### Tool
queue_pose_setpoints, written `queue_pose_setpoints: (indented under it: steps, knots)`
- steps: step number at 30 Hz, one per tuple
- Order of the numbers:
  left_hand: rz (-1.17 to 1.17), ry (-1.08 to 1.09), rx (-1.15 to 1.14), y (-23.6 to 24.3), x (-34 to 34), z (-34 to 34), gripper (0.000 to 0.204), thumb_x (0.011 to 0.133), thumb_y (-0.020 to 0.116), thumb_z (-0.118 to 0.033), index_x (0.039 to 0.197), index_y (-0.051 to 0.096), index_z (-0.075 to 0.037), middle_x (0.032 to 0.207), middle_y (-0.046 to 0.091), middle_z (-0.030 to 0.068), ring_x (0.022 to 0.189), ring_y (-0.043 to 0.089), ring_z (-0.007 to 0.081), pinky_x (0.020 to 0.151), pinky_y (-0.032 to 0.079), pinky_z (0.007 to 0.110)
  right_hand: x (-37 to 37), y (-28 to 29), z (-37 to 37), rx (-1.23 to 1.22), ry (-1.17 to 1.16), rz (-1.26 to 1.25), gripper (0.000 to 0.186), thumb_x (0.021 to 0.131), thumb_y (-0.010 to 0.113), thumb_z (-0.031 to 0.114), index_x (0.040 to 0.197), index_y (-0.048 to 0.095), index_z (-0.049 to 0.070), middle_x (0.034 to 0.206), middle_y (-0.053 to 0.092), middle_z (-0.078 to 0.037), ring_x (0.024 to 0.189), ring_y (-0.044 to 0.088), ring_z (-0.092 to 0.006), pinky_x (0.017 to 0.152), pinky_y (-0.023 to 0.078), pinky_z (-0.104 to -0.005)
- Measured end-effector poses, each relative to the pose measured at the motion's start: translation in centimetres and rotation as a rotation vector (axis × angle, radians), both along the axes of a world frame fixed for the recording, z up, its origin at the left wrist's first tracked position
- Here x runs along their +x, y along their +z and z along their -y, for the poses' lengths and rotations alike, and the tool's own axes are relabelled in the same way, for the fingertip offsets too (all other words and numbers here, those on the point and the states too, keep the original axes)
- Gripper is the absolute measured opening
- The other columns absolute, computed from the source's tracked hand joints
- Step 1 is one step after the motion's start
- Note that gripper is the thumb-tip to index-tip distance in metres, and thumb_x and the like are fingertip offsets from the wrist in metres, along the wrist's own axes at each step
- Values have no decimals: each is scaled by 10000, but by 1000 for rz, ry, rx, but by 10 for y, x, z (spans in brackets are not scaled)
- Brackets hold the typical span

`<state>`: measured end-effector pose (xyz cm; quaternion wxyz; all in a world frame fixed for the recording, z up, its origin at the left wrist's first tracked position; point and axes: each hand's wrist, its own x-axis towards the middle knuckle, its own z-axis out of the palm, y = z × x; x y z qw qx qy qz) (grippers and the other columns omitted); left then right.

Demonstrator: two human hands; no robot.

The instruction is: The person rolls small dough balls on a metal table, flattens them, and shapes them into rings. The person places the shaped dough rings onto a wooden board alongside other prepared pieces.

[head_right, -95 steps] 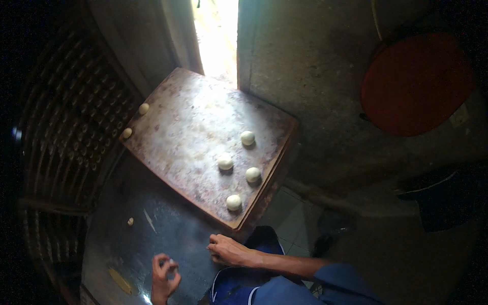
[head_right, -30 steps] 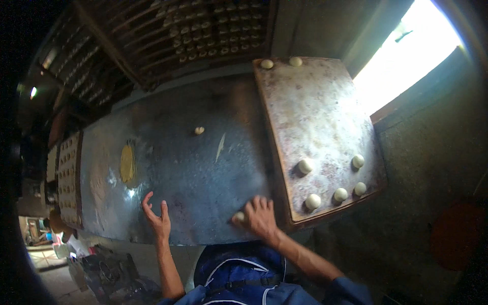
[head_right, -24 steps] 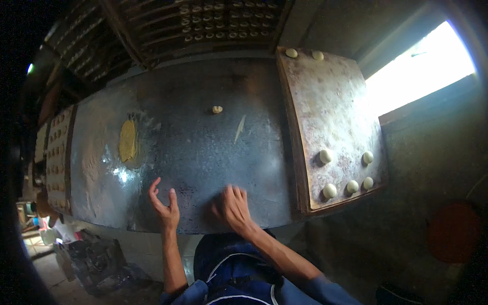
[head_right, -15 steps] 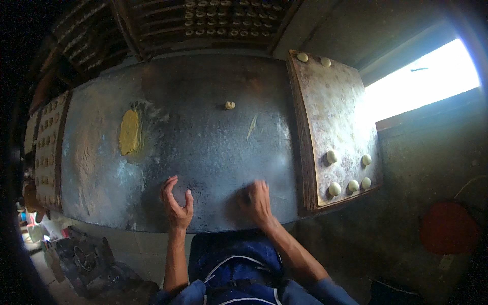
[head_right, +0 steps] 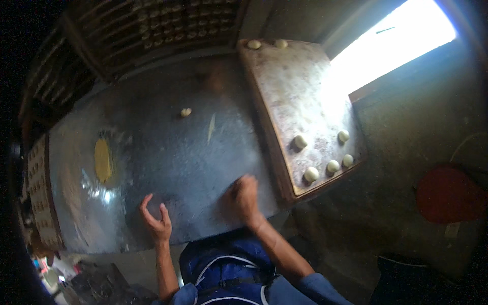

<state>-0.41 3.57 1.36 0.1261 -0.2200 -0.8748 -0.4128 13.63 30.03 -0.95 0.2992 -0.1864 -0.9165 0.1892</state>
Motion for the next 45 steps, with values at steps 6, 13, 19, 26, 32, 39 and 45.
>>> queue_pose_setpoints:
  steps: [6, 13, 19, 26, 32, 39, 45]
  knots:
    - [31, 46, -75, -8, 4, 1, 384, 913, 642, -105, 1266, 537, 4, 1230, 600, 182, 1170, 558, 375, 1027, 427, 493, 28, 34, -26, -52, -15, 274, 293, 724, 728, 55, 970, 570, 52, 982, 584, -154, 937, 567, -346, 762, 442, -434]
    - [31, 92, -148, -9, 5, -3, 355, 911, 623, -93, 1247, 549, -7, 1229, 592, 182, 1175, 545, 382, 1037, 405, 506, 65, 104, -72, -538, 173, 262, 323, 763, 774, 75, 1065, 698, -10, 1033, 638, -167, 886, 651, -331, 777, 538, -415]
    - [-8, 101, -193, -6, 6, -13, 353, 916, 617, -63, 1255, 542, 1, 1238, 584, 194, 1171, 547, 377, 1029, 412, 485, 59, 158, -240, -190, -430, -379, 1008, 726, 919, 169, 1496, 284, 28, 974, 652, -122, 743, 646, -218, 565, 504, -316]
    - [93, -13, 113, 62, 56, -62, 258, 974, 547, -92, 1187, 572, 51, 1202, 614, 223, 1140, 596, 372, 1039, 444, 468, 50, 151, -175, -21, -225, -164, 1004, 735, 920, 267, 1505, 343, -17, 1130, 592, -166, 945, 596, -287, 839, 485, -397]
    - [-14, -365, -111, 98, 81, -99, 697, 1022, 433, -516, 1480, 423, 9, 1536, 394, 271, 1437, 370, 380, 1155, 292, 560, -29, 117, 38, -1961, 765, -399, 845, 997, 438, 643, 1555, 297, 25, 1546, 422, -193, 1416, 403, -326, 1152, 345, -470]
    - [525, 27, 440, 136, 39, 13, 774, 1057, 317, -576, 1572, 289, 1, 1633, 268, 235, 1536, 222, 339, 1222, 210, 524, -56, 169, 157, -1122, 1327, 222, 968, 995, 147, 729, 1616, 84, -11, 1694, 73, -210, 1571, 22, -371, 1252, -36, -506]
    - [552, 246, 1586, 148, 94, 155, 735, 1071, 332, -532, 1546, 331, 29, 1638, 274, 211, 1536, 242, 305, 1230, 250, 463, -142, 163, 358, -684, 1450, 259, 953, 983, 296, 685, 1623, 87, 10, 1697, 64, -212, 1564, -8, -422, 1227, -31, -600]
